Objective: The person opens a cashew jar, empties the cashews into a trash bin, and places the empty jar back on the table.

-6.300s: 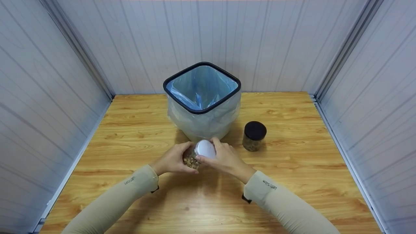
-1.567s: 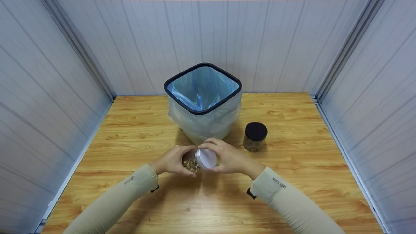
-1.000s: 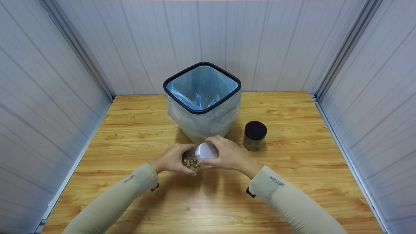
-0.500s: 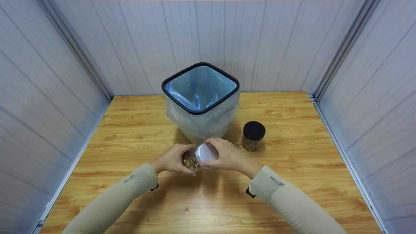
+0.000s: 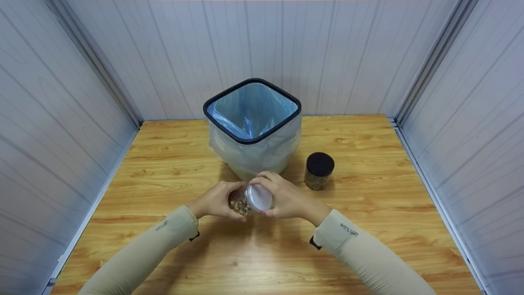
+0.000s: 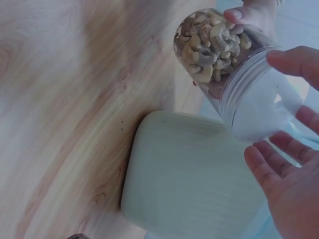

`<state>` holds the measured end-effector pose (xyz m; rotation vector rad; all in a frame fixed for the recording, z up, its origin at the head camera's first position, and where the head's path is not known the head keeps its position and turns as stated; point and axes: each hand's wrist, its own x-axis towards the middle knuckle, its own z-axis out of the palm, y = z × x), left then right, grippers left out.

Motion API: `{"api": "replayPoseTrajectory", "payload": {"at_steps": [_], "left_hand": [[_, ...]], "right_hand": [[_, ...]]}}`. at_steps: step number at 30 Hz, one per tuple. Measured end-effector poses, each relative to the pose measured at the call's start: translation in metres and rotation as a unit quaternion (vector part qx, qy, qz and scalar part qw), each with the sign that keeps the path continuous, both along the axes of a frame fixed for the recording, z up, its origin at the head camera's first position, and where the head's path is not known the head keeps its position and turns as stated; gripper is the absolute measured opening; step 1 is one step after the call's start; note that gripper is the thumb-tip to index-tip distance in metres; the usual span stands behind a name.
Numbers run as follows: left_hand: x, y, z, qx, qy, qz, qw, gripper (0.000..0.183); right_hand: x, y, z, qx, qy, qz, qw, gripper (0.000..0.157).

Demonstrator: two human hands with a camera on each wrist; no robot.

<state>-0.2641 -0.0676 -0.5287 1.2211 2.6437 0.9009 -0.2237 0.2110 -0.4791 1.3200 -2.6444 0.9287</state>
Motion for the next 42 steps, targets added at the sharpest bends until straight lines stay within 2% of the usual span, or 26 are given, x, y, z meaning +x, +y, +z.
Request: {"api": "replayPoseTrajectory", "payload": {"at_steps": [8, 14, 20, 24, 29, 36, 42], "left_hand": [[0.0012, -0.0008, -0.0007, 0.0, 0.002, 0.001, 1.0, 0.084], [0.0015, -0.002, -0.0001, -0.001, 0.006, 0.001, 1.0, 0.085], [0.0018, -0.003, 0.0008, 0.009, -0.002, 0.002, 1.0, 0.085], [0.0021, -0.0035, 0.0013, 0.013, -0.006, 0.002, 0.9999, 0.086], [0.002, -0.0042, 0.0016, 0.01, -0.002, -0.001, 0.9999, 0.083], [0.0021, -0.0053, 0.0011, 0.007, -0.002, -0.002, 1.0, 0.083], [0.0027, -0.0058, 0.001, 0.012, 0.0, -0.002, 0.9999, 0.083]], "right_hand": [[0.0004, 0.0003, -0.0012, 0.005, 0.003, -0.006, 1.0, 0.084], [0.0011, -0.0006, -0.0006, 0.004, 0.005, -0.065, 0.998, 0.087], [0.0017, -0.0019, 0.0, 0.009, -0.03, -0.112, 0.993, 0.075], [0.0018, -0.0033, 0.0001, 0.018, -0.062, -0.121, 0.991, 0.069], [0.0002, -0.0032, -0.0025, 0.011, -0.065, -0.099, 0.993, 0.07], [-0.0016, 0.0005, -0.0044, 0.006, -0.022, -0.033, 0.999, 0.075], [-0.0014, 0.0004, -0.0025, 0.005, 0.007, 0.0, 1.0, 0.081]]}}
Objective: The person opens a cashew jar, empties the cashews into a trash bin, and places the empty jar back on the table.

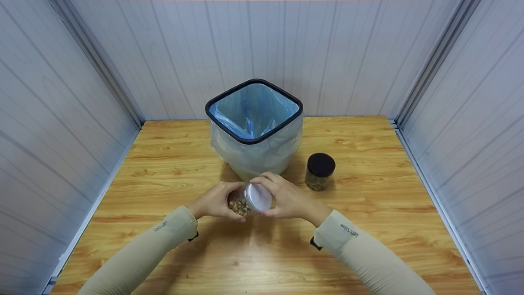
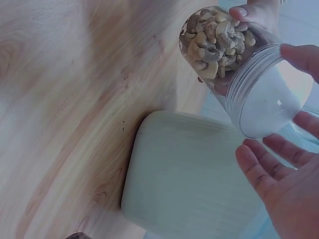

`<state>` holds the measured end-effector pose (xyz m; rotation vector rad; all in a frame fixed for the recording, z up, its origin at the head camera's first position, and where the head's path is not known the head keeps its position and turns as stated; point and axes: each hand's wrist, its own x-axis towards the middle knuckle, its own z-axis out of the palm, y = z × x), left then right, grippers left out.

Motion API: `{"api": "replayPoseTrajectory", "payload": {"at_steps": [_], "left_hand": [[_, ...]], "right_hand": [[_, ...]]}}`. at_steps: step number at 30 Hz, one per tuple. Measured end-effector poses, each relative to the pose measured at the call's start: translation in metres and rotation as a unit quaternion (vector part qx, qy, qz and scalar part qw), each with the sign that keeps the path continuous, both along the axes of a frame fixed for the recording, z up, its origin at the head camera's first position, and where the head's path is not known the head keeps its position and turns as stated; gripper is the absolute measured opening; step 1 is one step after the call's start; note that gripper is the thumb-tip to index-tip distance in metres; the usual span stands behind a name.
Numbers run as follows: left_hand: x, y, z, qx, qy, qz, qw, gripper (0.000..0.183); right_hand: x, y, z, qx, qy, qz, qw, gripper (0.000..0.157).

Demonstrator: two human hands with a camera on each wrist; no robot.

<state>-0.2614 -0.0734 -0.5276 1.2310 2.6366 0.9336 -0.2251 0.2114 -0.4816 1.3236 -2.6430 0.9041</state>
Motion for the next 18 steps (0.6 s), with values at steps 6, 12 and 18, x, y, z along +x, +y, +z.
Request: {"api": "replayPoseTrajectory", "payload": {"at_steps": [6, 12, 18], "left_hand": [[0.0008, -0.0003, 0.0002, 0.006, -0.006, 0.0, 1.0, 0.082], [0.0011, -0.0005, -0.0003, 0.007, -0.013, 0.003, 0.9999, 0.083], [0.0005, -0.0003, 0.0019, -0.005, -0.004, 0.003, 1.0, 0.084]], "right_hand": [[0.0013, -0.0004, -0.0002, 0.0, 0.018, 0.01, 1.0, 0.082], [0.0038, -0.0015, 0.0029, -0.001, -0.002, -0.029, 1.0, 0.081], [0.0031, -0.0027, 0.003, -0.004, -0.008, -0.069, 0.998, 0.076]]}}
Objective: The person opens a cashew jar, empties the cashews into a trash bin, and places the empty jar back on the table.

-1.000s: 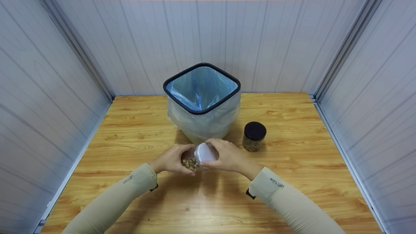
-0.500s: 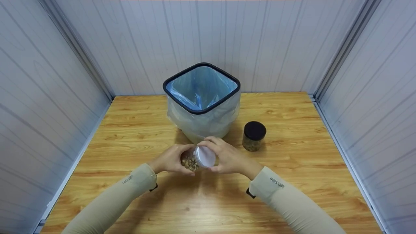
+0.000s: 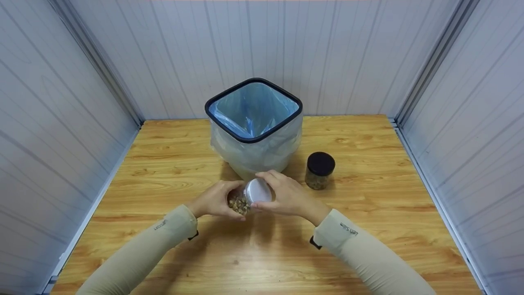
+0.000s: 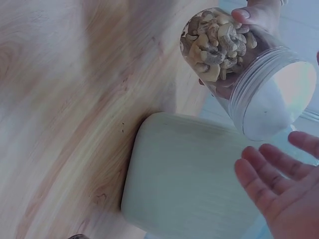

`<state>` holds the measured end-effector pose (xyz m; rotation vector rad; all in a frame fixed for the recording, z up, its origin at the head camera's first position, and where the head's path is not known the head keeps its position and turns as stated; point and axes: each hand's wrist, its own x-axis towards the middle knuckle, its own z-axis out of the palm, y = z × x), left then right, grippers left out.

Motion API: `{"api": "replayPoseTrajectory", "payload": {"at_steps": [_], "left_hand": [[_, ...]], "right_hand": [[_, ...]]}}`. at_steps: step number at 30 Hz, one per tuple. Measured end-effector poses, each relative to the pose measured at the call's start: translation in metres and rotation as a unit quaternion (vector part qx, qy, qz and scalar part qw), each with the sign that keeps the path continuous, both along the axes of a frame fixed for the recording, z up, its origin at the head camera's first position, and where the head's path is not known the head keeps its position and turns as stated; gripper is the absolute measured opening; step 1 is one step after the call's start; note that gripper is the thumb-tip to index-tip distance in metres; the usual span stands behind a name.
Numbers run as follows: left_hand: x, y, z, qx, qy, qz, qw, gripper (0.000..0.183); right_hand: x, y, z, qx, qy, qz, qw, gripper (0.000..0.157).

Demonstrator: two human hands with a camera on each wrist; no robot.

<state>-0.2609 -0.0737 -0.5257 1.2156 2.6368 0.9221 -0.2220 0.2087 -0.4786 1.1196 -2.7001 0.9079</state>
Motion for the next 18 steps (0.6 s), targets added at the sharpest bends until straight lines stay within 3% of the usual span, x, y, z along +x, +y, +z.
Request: {"api": "replayPoseTrajectory", "payload": {"at_steps": [9, 18], "left_hand": [[-0.0012, 0.0015, 0.0015, -0.009, 0.003, 0.003, 0.9999, 0.086], [-0.0017, 0.0011, -0.0014, 0.0, 0.0, -0.001, 1.0, 0.083]], "right_hand": [[-0.0012, -0.001, -0.0003, 0.023, -0.054, -0.024, 0.998, 0.073], [-0.0028, 0.0027, -0.0032, 0.01, -0.022, 0.041, 0.999, 0.076]]}}
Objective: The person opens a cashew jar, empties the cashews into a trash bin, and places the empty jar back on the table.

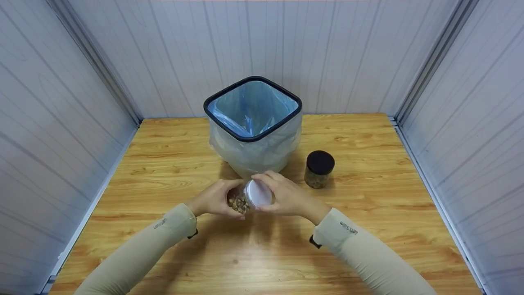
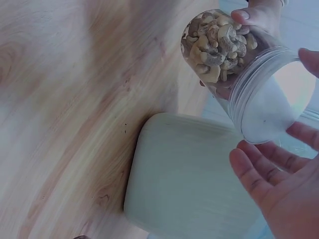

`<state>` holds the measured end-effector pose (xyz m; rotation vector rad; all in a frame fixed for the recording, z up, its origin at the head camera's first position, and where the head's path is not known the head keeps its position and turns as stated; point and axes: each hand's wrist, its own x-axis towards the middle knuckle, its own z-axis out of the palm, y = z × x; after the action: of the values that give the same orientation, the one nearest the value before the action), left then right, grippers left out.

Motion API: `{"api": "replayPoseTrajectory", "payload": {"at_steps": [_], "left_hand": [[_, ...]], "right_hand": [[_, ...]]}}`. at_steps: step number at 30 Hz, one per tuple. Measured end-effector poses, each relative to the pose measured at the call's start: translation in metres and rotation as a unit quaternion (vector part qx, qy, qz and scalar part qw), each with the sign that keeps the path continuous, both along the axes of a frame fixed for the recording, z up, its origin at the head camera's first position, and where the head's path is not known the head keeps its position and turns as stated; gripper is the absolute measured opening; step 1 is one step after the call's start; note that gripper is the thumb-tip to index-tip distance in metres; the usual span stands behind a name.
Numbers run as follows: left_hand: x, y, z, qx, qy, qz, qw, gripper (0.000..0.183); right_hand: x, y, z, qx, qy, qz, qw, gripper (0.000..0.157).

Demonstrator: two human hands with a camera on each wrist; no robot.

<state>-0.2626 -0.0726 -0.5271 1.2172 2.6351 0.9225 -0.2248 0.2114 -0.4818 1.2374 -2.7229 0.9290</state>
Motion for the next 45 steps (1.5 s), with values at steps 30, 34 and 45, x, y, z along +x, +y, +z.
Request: {"api": "replayPoseTrajectory", "payload": {"at_steps": [30, 34, 45], "left_hand": [[0.002, 0.001, 0.002, -0.001, 0.006, -0.001, 1.0, 0.087], [0.002, 0.0, 0.002, -0.003, 0.011, -0.002, 0.9999, 0.089], [0.002, -0.001, 0.0, 0.008, 0.013, -0.008, 0.9999, 0.08]], "right_hand": [[0.005, -0.01, 0.003, 0.021, -0.029, -0.095, 0.995, 0.08], [0.004, -0.011, 0.003, 0.018, -0.039, -0.094, 0.995, 0.079], [0.005, -0.008, 0.004, -0.007, -0.016, -0.009, 1.0, 0.077]]}}
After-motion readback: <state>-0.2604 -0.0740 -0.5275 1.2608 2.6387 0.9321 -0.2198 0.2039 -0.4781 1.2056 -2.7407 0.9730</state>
